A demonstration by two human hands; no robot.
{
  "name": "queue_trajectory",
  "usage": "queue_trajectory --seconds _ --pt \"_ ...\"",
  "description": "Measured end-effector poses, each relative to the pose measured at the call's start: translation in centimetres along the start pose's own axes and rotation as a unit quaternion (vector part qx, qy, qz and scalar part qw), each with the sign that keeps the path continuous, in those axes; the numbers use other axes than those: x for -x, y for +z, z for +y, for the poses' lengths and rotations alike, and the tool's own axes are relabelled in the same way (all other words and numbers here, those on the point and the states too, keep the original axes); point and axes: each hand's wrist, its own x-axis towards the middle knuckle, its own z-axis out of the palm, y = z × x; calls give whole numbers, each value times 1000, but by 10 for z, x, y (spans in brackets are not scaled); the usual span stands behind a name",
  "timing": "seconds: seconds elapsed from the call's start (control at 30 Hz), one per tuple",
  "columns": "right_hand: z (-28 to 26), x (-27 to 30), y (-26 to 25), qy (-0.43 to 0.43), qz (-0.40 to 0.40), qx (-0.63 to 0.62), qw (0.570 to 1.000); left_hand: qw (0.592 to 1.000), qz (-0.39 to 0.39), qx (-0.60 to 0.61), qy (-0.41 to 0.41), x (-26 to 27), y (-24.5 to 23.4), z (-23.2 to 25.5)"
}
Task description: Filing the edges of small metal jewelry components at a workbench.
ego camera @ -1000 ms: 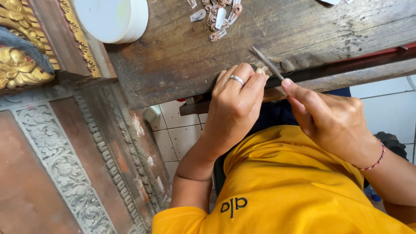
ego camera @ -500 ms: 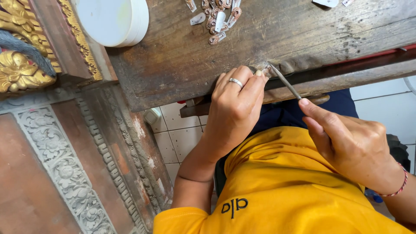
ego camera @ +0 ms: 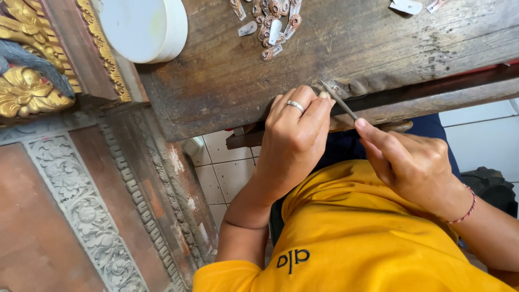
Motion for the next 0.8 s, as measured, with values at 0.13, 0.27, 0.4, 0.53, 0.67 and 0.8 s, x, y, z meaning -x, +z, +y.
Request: queue_trajectory --seconds 0.13,0.27,0.4,0.53,0.67,0.8 --pt "-3 8 -2 18 -19 8 1000 1000 1 11 3 0 -1 0" --pt "-12 -22 -22 13 -6 72 997 1000 5 -7 6 1 0 4" --pt "-2 -26 -51 57 -7 95 994 999 11 33 -13 -2 -9 5" --pt "26 -32 -73 155 41 -60 985 999 20 33 -23 -21 -28 -14" --pt "62 -45 -84 94 67 -87 989 997 58 -46 0 -48 -41 -41" --pt "83 -51 -73 128 175 -116 969 993 -50 -91 -50 -72 -48 -50"
